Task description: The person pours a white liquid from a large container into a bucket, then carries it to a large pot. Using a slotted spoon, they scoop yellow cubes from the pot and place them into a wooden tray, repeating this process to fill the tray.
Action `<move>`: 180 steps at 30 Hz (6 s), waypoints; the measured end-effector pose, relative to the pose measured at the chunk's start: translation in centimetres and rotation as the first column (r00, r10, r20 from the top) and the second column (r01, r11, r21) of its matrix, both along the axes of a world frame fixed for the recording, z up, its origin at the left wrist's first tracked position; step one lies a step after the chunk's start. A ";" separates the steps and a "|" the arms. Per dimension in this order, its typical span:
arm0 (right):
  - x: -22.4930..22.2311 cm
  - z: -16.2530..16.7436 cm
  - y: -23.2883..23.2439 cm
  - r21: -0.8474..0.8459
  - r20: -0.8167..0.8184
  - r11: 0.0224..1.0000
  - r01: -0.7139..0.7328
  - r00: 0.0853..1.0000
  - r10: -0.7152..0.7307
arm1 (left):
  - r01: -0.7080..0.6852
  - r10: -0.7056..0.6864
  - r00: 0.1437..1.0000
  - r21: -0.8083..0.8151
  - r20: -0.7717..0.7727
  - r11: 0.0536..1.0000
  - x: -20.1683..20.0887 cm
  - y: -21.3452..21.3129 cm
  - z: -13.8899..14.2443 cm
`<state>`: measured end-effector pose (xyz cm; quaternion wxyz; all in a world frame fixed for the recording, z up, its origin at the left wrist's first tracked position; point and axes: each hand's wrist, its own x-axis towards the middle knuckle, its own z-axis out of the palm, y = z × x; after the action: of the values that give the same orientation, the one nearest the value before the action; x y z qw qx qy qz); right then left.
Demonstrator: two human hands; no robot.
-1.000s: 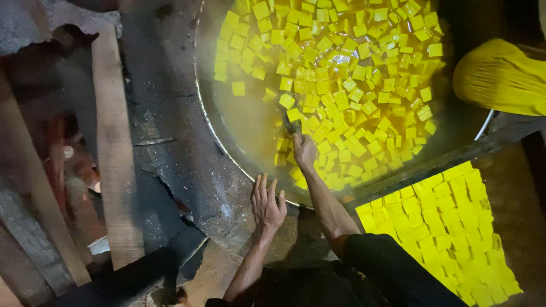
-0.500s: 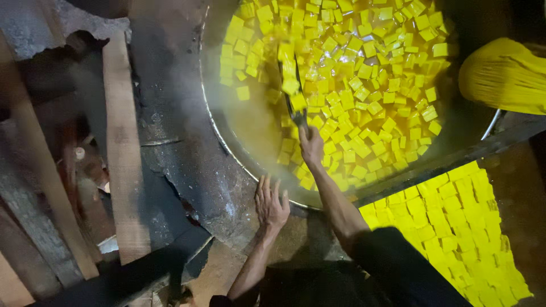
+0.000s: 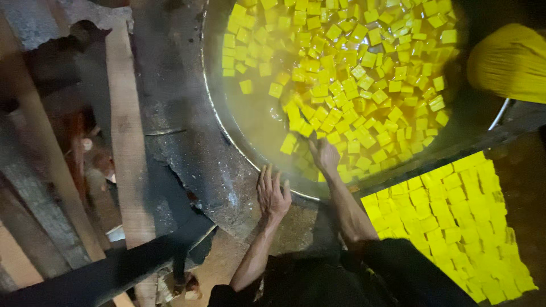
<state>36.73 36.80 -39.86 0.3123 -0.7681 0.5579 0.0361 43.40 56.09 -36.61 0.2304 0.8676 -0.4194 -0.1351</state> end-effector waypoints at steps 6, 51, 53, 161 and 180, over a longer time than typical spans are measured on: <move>5.3 -2.1 -2.7 0.015 0.325 1.000 0.017 0.946 -0.021 | 0.023 -0.023 0.999 -0.017 0.036 1.000 0.2 0.2 -0.9; -60.6 10.7 2.5 -0.564 -0.030 0.729 0.388 0.872 -0.488 | 0.895 -0.877 0.372 -0.369 0.304 0.252 -33.7 -35.4 4.5; -61.1 10.9 5.6 -0.524 -0.127 0.750 0.403 0.834 -0.537 | 0.938 -0.897 0.307 -0.258 0.317 0.230 -34.8 -36.8 4.7; -61.9 9.1 9.1 -0.324 0.135 0.799 0.507 0.861 -0.491 | 0.107 -0.096 0.989 -0.098 0.108 0.989 -5.4 0.4 3.1; -74.0 11.4 11.1 -0.631 -0.191 0.768 0.109 0.938 -0.290 | 0.663 -0.731 0.673 -0.529 0.112 0.530 -38.5 -17.7 9.1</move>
<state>-37.24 47.85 -28.50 -0.0321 -0.7503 0.6563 -0.0727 4.87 38.42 -27.50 0.4116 0.5177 -0.7353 -0.1482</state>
